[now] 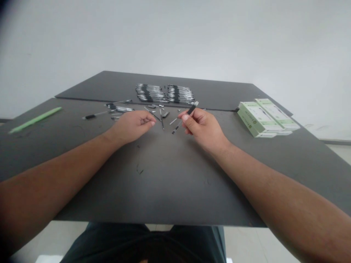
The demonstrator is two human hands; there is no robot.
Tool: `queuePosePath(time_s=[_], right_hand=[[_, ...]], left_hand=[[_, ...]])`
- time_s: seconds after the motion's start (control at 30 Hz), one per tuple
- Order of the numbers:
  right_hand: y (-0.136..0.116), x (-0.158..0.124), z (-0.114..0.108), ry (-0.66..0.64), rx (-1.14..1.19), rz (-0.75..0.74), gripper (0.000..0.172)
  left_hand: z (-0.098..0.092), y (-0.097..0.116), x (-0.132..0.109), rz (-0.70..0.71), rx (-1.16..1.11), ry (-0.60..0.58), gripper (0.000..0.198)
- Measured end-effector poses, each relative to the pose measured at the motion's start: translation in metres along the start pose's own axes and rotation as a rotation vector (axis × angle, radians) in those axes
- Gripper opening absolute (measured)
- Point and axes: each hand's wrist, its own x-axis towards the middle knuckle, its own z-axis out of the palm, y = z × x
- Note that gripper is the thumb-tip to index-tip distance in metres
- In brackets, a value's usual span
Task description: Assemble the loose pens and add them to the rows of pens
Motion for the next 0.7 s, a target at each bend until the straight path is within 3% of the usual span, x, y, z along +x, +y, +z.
queuePosePath(time_s=[0.17,0.33,0.6,0.7], right_hand=[[0.010,0.006,-0.007,-0.007,-0.155,0.016,0.057],[0.014,0.010,-0.009,-0.009,-0.213,-0.005,0.052],[0.013,0.013,-0.008,-0.021,-0.255,-0.037,0.053],[0.009,0.012,-0.007,-0.028,-0.278,-0.048,0.055]], left_hand=[[-0.011,-0.027,0.022,0.066,0.331,-0.067,0.030],[-0.015,-0.028,0.046,0.204,0.564,-0.160,0.036],[-0.010,-0.026,0.082,0.293,0.660,-0.373,0.031],[-0.006,-0.029,0.088,0.299,0.667,-0.404,0.028]])
